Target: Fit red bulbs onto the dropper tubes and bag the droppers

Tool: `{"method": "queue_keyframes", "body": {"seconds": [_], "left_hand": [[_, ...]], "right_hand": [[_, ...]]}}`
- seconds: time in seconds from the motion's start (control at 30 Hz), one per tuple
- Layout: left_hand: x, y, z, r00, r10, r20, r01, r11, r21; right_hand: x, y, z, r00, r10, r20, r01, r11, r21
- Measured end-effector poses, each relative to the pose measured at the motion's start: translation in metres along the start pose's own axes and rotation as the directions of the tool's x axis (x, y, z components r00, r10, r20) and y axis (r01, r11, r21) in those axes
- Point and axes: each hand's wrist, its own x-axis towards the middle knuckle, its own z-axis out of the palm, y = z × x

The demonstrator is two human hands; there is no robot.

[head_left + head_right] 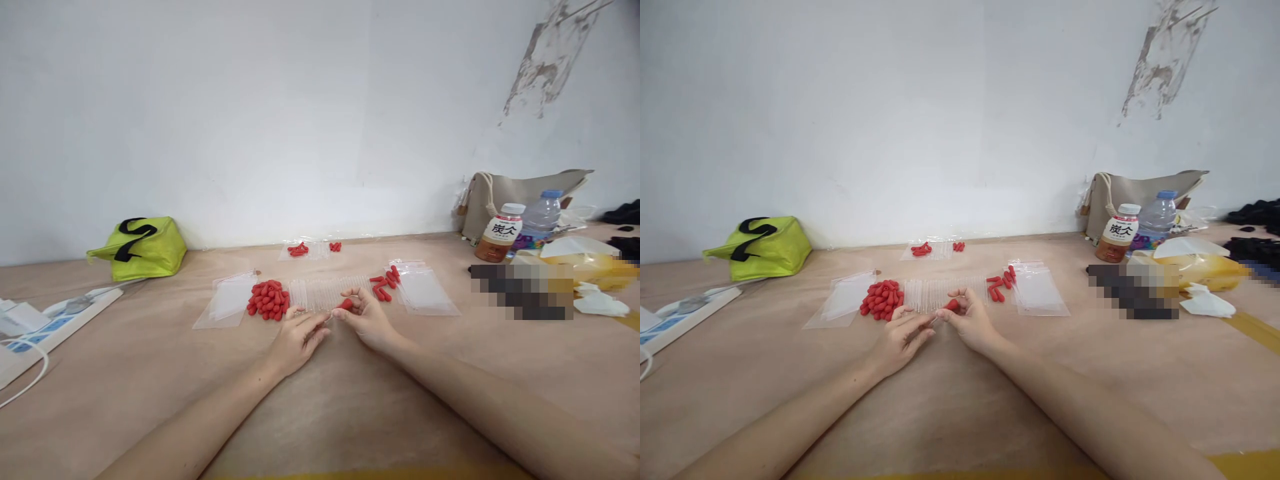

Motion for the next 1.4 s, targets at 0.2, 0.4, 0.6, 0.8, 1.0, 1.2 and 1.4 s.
{"method": "queue_keyframes", "body": {"seconds": [0.2,0.4,0.6,0.8,1.0,1.2,1.4], "left_hand": [[0.000,0.002,-0.006,0.997,-0.070,0.033,0.069,0.997,0.020],[0.002,0.001,-0.004,0.987,-0.113,0.116,0.106,0.992,0.066],[0.003,0.003,-0.006,0.986,-0.110,0.128,0.104,0.993,0.051],[0.003,0.003,-0.006,0.989,-0.096,0.112,0.090,0.994,0.055],[0.003,0.004,-0.006,0.988,-0.103,0.119,0.097,0.994,0.057],[0.004,0.003,-0.007,0.986,-0.105,0.133,0.099,0.994,0.049],[0.003,0.004,-0.006,0.987,-0.104,0.125,0.097,0.994,0.058]], "right_hand": [[0.042,-0.020,-0.047,0.971,0.031,-0.236,-0.049,0.996,-0.070],[0.075,-0.021,-0.126,0.904,-0.047,-0.426,-0.293,0.656,-0.695],[0.068,0.008,-0.132,0.925,-0.112,-0.362,-0.277,0.451,-0.848],[0.066,0.014,-0.128,0.940,-0.123,-0.319,-0.258,0.357,-0.898],[0.064,0.000,-0.135,0.940,-0.082,-0.331,-0.284,0.349,-0.893],[0.057,-0.012,-0.141,0.997,0.053,-0.049,-0.058,0.180,-0.982],[0.053,-0.013,-0.132,0.998,0.057,0.002,0.000,0.026,-1.000]]}}
